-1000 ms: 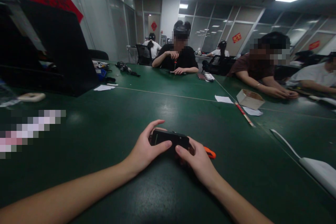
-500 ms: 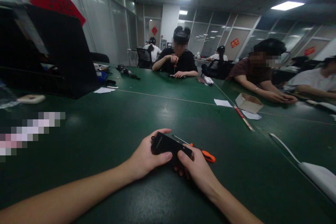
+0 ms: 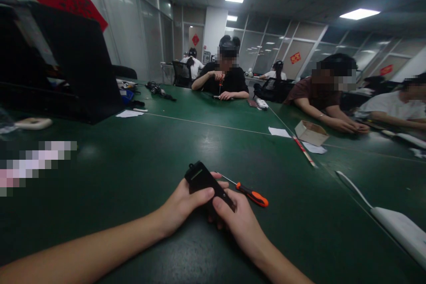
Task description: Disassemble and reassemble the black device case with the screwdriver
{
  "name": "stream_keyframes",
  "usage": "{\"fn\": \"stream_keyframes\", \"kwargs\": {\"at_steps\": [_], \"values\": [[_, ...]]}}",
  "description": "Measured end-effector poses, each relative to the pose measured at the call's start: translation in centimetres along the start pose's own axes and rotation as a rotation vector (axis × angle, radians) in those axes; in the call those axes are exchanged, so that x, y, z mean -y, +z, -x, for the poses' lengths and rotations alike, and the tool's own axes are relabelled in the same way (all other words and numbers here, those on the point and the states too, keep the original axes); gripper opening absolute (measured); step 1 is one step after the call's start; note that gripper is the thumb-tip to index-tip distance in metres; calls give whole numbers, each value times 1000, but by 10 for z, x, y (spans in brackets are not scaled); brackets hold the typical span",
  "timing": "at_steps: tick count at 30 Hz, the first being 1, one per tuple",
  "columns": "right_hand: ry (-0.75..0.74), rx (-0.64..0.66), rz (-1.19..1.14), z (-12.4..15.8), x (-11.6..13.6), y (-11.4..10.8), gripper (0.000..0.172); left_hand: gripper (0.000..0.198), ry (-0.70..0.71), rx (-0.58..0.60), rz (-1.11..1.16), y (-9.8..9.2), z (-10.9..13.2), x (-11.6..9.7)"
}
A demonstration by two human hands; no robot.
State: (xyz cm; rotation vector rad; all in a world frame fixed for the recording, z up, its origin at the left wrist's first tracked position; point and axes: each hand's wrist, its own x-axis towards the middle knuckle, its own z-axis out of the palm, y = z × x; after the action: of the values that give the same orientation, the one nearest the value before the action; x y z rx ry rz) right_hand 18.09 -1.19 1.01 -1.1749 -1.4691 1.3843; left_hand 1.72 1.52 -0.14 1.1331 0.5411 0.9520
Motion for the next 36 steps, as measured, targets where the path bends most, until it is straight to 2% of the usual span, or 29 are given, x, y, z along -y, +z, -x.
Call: {"fn": "stream_keyframes", "kwargs": {"at_steps": [8, 16, 19, 22, 28, 33, 36], "values": [[-19, 89, 56, -1, -6, -7, 63, 50, 21, 61, -70, -1, 5, -9], [16, 77, 71, 1, -3, -5, 66, 54, -8, 81, -7, 3, 1, -3], [-28, 68, 87, 2, -5, -4, 69, 66, -7, 148, -56, 3, 1, 0], [-57, 58, 122, 2, -8, -4, 70, 62, -24, 215, -126, 2, 1, 2], [-15, 98, 125, 0, -13, -8, 68, 56, -57, 228, -62, 0, -2, 2], [18, 204, 88, 0, -9, -12, 59, 50, -31, 219, 0, 1, -3, 2], [0, 187, 50, 0, -8, -10, 56, 54, -26, 207, -44, 2, -2, 3]]}}
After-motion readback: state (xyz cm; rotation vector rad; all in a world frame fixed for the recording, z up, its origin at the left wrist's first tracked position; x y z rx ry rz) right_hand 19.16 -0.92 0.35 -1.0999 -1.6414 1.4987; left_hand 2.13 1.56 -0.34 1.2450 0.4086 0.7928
